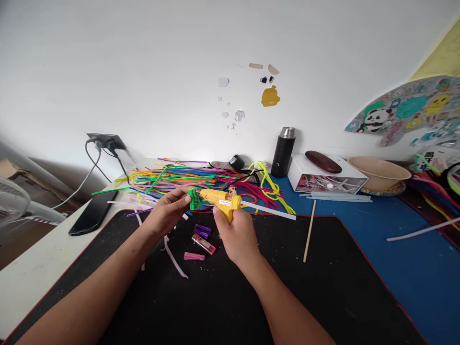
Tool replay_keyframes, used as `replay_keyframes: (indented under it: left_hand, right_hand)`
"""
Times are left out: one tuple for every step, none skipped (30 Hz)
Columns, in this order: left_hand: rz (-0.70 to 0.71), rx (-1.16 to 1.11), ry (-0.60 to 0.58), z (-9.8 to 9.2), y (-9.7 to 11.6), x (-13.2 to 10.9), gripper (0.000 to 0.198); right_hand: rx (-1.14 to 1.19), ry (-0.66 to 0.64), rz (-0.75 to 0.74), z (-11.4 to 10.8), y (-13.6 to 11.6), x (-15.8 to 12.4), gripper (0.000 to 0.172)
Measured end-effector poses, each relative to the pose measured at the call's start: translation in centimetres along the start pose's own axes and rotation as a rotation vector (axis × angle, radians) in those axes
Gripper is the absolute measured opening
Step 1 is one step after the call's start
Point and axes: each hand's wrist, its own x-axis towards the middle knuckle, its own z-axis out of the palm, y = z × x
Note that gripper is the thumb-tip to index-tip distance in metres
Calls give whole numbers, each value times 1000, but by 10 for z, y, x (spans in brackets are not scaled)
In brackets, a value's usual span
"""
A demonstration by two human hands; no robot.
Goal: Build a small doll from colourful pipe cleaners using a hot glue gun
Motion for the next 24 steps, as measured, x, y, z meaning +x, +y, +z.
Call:
replay_keyframes:
  left_hand:
    - [-1,4,2,0,0,0,29]
    - [-1,7,4,0,0,0,29]
    - [0,8,3,0,-1,0,29]
    - [1,8,0,0,-1,0,29]
    - [3,6,-3,0,-1,0,29]
    - [4,3,-6,0,-1,0,28]
    - [5,-1,-6,0,-1,0,28]
    - [6,-6,-5,0,-1,0,28]
    - [6,-11,-1,1,0,0,28]
    - [6,-14,2,1,0,0,28]
    - [6,-17,3,1,0,0,29]
    - [5,-20,2,1,0,0,29]
    - [5,-23,1,1,0,0,30]
    - [6,-24,1,1,0,0,31]
    - [7,-25,3,1,0,0,31]
    - [9,-24,6,1,0,0,31]
    - [12,-23,10,1,0,0,30]
    - [14,-21,14,1,0,0,30]
    - [15,-20,16,1,0,0,29]
    - [14,-18,16,1,0,0,29]
    - [15,-17,16,1,0,0,29]
    - [17,-17,17,2,1,0,30]
    - [19,-17,19,2,1,-1,30]
    - [21,-19,23,2,2,-1,30]
  right_hand:
    - [0,-2,2,0,0,0,51]
    - [1,-2,2,0,0,0,51]
    - [1,-1,1,0,-1,0,51]
    - [-1,2,0,0,-1,0,51]
    - [-6,4,-1,0,-1,1,52]
    - [-11,6,-2,0,-1,1,52]
    - [-17,7,-3,0,-1,1,52]
    - [-22,7,-3,0,-1,1,52]
    - [-28,4,-2,-1,-1,1,53]
    - [-33,3,-1,-1,-1,0,53]
    - [-37,2,1,-1,-1,0,54]
    - [-40,4,2,-1,-1,0,54]
    - [-42,6,3,-1,-1,0,55]
    - [-43,8,3,-1,0,0,55]
    - [-45,10,2,-1,0,0,56]
    - [-47,11,2,-1,0,0,56]
    - [-50,10,1,0,1,0,56]
    - [-52,8,2,0,1,0,56]
    - [-52,8,3,0,2,0,56]
    - [-49,8,5,0,2,0,56]
    - [-46,8,6,0,3,1,56]
    - [-43,7,6,0,3,1,56]
    - [-42,7,4,0,3,1,56]
    - [-40,7,1,1,3,1,57]
